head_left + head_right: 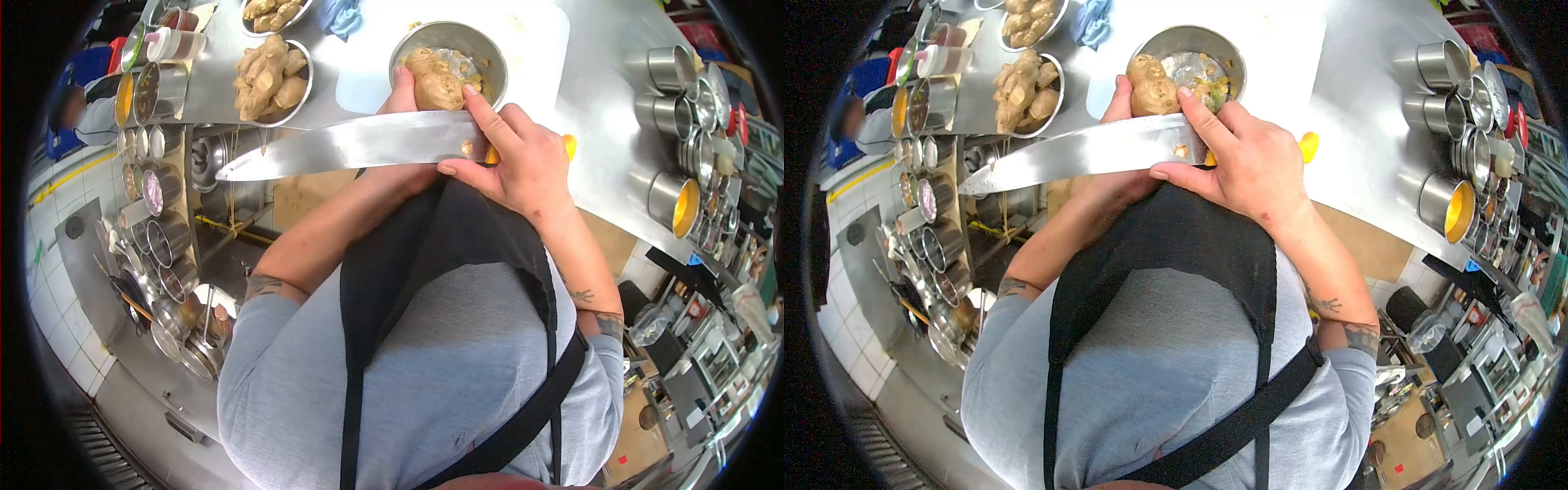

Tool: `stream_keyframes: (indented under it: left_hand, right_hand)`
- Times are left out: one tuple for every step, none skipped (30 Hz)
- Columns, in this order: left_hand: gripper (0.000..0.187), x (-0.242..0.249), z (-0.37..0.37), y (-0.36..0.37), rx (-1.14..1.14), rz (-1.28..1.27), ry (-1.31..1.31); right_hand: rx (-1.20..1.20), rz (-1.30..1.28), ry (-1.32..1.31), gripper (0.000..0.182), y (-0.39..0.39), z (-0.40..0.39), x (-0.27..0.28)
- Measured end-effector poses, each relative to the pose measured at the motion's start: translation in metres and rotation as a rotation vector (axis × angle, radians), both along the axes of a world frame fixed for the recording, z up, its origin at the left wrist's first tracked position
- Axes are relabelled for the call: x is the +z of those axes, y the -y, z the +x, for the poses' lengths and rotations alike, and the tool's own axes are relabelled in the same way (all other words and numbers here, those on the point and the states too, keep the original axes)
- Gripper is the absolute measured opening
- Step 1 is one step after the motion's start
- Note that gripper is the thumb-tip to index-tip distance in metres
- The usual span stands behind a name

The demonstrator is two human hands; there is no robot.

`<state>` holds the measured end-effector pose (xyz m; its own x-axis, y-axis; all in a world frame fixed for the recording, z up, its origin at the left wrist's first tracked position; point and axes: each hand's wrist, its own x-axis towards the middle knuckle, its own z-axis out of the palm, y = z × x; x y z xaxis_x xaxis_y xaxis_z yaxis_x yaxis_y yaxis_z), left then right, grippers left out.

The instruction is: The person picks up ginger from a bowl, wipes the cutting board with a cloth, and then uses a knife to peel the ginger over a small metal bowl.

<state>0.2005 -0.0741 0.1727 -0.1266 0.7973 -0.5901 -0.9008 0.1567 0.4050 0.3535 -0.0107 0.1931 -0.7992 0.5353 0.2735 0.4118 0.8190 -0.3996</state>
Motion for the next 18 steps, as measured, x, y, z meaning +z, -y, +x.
stream_keyframes:
  left_hand:
    - [0.075, -0.002, 0.001, 0.002, 0.016, 0.003, -0.019]
    - [0.075, -0.006, 0.002, 0.005, 0.032, 0.006, -0.037]
    - [0.075, -0.009, 0.002, 0.008, 0.048, 0.009, -0.055]
    - [0.074, -0.012, 0.003, 0.011, 0.043, -0.013, -0.068]
    - [0.074, -0.014, 0.003, 0.016, 0.038, -0.036, -0.081]
    - [0.073, -0.016, 0.003, 0.021, 0.032, -0.058, -0.096]
    - [0.072, -0.02, 0.003, 0.026, 0.033, -0.056, -0.112]
    - [0.071, -0.025, 0.004, 0.032, 0.033, -0.054, -0.128]
    - [0.07, -0.027, 0.005, 0.038, 0.03, -0.053, -0.142]
    - [0.064, -0.025, 0.006, 0.044, 0.019, -0.071, -0.106]
    - [0.06, -0.021, 0.007, 0.05, 0.008, -0.087, -0.07]
    - [0.055, -0.019, 0.005, 0.053, -0.005, -0.098, -0.036]
    - [0.055, -0.026, 0.0, 0.059, -0.042, 0.021, 0.046]
    - [0.055, -0.04, -0.005, 0.068, -0.08, 0.14, 0.127]
    - [0.055, -0.032, -0.008, 0.067, -0.125, 0.127, 0.141]
    - [0.056, -0.025, -0.01, 0.066, -0.172, 0.114, 0.154]
    - [0.058, -0.031, -0.005, 0.058, -0.11, 0.06, 0.047]
    - [0.061, -0.035, 0.003, 0.042, -0.048, 0.004, -0.062]
  right_hand:
    - [0.003, 0.004, -0.007, 0.08, 0.001, 0.001, 0.0]
    - [0.005, 0.008, -0.014, 0.081, 0.001, 0.002, -0.001]
    - [0.01, 0.017, -0.023, 0.081, 0.001, 0.003, -0.003]
    - [0.015, 0.024, -0.033, 0.081, 0.001, 0.003, -0.006]
    - [0.02, 0.031, -0.043, 0.081, 0.002, 0.005, -0.009]
    - [0.025, 0.011, -0.041, 0.081, 0.003, 0.008, -0.011]
    - [0.031, -0.008, -0.039, 0.081, 0.003, 0.012, -0.013]
    - [0.036, -0.028, -0.038, 0.081, 0.004, 0.015, -0.014]
    - [0.037, -0.035, -0.029, 0.08, 0.006, 0.017, -0.014]
    - [0.035, -0.042, -0.019, 0.08, 0.008, 0.02, -0.013]
    - [0.033, -0.047, -0.008, 0.08, 0.009, 0.022, -0.012]
    - [0.01, -0.084, -0.026, 0.08, 0.008, 0.026, -0.016]
    - [-0.015, -0.119, -0.044, 0.079, 0.006, 0.032, -0.025]
    - [-0.039, -0.155, -0.064, 0.079, 0.006, 0.035, -0.03]
    - [-0.018, -0.139, -0.043, 0.079, 0.008, 0.034, -0.027]
    - [0.002, -0.125, -0.022, 0.079, 0.013, 0.03, -0.021]
    - [0.024, -0.111, -0.002, 0.079, 0.018, 0.025, -0.014]
    - [0.036, -0.081, -0.012, 0.079, 0.023, 0.018, -0.007]
